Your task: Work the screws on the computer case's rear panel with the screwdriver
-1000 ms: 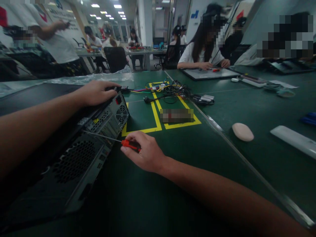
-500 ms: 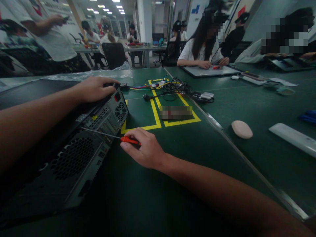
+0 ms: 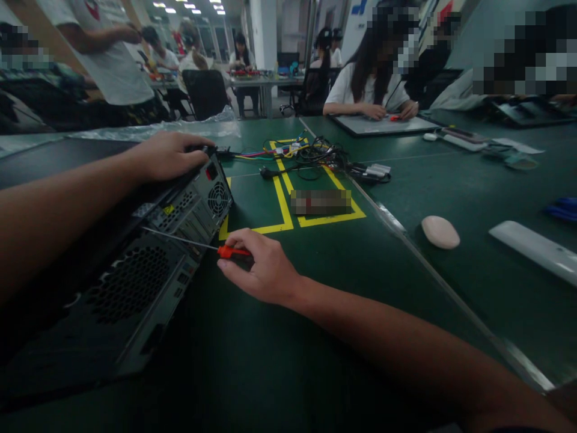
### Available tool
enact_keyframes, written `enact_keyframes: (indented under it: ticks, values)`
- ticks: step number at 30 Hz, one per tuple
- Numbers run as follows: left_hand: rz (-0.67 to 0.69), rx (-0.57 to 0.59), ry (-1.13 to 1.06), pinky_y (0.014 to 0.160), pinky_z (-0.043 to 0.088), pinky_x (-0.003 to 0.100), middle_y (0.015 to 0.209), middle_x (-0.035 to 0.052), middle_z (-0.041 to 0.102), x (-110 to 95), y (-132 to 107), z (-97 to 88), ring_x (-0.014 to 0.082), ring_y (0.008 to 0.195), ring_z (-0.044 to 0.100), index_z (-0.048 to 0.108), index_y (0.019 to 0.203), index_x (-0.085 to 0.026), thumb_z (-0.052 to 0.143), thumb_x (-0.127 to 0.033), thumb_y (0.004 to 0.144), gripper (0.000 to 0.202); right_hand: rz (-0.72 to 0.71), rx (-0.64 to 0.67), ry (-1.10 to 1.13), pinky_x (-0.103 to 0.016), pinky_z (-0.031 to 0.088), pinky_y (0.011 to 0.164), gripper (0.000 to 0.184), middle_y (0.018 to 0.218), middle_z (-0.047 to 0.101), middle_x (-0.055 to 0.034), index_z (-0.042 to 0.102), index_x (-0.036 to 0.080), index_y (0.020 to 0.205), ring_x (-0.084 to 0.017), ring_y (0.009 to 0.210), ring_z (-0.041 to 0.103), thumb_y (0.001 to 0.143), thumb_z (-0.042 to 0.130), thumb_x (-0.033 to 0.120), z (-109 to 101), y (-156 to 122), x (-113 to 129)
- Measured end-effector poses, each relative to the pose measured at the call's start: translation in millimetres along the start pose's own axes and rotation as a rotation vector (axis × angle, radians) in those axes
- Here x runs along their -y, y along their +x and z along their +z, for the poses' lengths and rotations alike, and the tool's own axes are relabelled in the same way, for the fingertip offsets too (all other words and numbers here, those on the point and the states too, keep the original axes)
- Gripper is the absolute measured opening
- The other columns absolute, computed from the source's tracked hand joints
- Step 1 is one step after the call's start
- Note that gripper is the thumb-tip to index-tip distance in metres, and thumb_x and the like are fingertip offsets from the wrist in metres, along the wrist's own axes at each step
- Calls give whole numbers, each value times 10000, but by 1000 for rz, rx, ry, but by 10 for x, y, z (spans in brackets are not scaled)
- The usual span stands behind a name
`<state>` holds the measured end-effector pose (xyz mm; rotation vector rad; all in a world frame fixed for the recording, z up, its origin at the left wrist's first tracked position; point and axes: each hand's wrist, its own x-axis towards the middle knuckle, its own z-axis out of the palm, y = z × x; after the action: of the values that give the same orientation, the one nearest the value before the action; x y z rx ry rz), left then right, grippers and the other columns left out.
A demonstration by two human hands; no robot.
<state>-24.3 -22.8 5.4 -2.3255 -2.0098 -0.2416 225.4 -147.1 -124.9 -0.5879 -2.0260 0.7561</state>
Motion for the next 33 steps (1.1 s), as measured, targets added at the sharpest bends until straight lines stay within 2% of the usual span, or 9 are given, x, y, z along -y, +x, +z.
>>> enact_keyframes:
  ticks: [5, 17, 27, 33]
  values:
    - [10, 5, 19, 1106, 472, 478, 1342, 92, 723, 30, 10, 2, 344, 1245, 654, 640, 1502, -207, 403, -534, 946, 687, -9, 0, -6, -321, 546, 828, 204, 1029, 709, -41, 619, 217, 1101, -177, 914, 685, 1008, 621, 398, 4, 6, -19]
    - [14, -3, -4, 1138, 449, 478, 1385, 102, 709, -12, -16, -19, 356, 1278, 638, 647, 1499, -201, 412, -528, 938, 690, 4, 8, -10, -323, 548, 840, 216, 1045, 716, -45, 623, 216, 1112, -180, 930, 691, 1011, 634, 407, -8, 2, -7]
    - [23, 0, 0, 1140, 450, 480, 1411, 125, 694, -41, -22, -25, 363, 1301, 629, 647, 1496, -158, 399, -514, 935, 710, -14, -11, 2, -313, 541, 834, 227, 1042, 718, -42, 633, 207, 1110, -172, 922, 688, 1010, 644, 411, 2, -1, -12]
    - [20, -7, -5, 1139, 448, 471, 1398, 107, 707, 12, 4, 0, 349, 1301, 631, 651, 1500, -201, 415, -544, 937, 700, 11, -7, -4, -326, 547, 850, 231, 1061, 725, -48, 641, 211, 1117, -179, 944, 691, 1002, 652, 411, -6, 1, -5]
